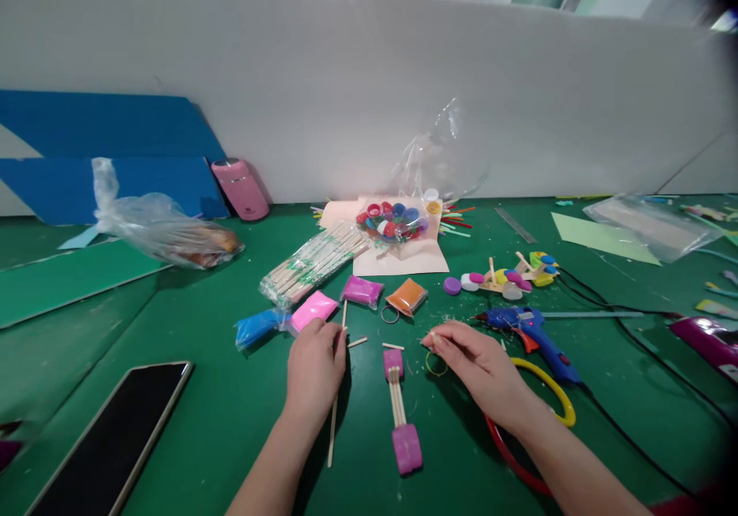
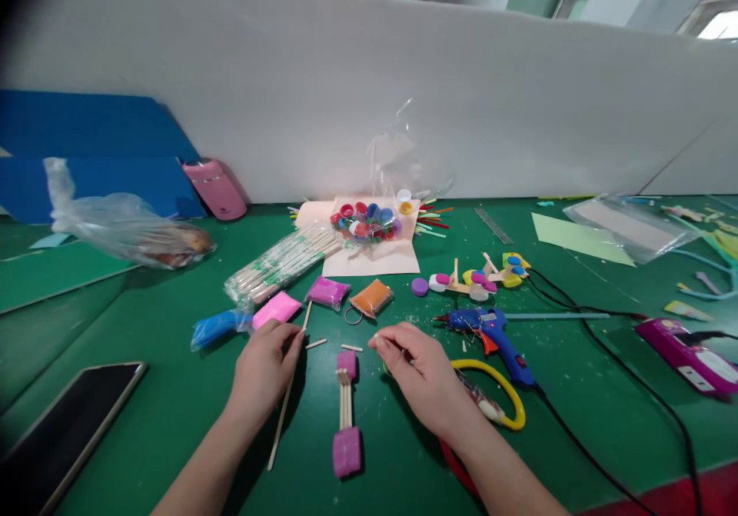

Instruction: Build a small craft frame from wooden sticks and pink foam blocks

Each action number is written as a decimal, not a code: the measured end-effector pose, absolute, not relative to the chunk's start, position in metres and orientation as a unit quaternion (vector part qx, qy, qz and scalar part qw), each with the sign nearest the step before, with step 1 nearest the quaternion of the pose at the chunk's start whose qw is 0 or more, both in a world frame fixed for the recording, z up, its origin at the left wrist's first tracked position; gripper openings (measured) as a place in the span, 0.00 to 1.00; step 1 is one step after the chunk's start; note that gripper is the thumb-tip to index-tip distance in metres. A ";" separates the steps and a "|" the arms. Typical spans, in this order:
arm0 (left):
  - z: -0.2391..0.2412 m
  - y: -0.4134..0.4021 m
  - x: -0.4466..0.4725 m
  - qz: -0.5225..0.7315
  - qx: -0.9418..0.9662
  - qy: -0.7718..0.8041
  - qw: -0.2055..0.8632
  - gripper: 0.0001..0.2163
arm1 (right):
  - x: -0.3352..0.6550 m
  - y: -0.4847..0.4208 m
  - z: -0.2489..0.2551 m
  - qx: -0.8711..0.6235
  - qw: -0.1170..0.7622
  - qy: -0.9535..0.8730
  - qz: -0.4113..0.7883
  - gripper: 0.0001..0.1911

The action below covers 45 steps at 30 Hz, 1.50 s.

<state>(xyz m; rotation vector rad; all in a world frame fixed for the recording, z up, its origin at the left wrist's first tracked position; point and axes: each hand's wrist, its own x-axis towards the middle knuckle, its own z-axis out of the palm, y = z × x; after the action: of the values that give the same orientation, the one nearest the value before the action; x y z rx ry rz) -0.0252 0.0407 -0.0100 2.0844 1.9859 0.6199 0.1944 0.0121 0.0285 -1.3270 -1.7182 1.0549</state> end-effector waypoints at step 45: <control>0.034 -0.005 0.011 0.375 0.577 0.413 0.596 0.08 | 0.158 0.003 0.038 -0.362 0.412 -0.239 0.801 0.06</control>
<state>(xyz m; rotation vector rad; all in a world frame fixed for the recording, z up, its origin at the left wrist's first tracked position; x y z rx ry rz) 0.0113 -0.0052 0.0339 1.3397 0.9593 0.8716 0.1578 0.0027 0.0379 -0.9119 -0.6021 2.0162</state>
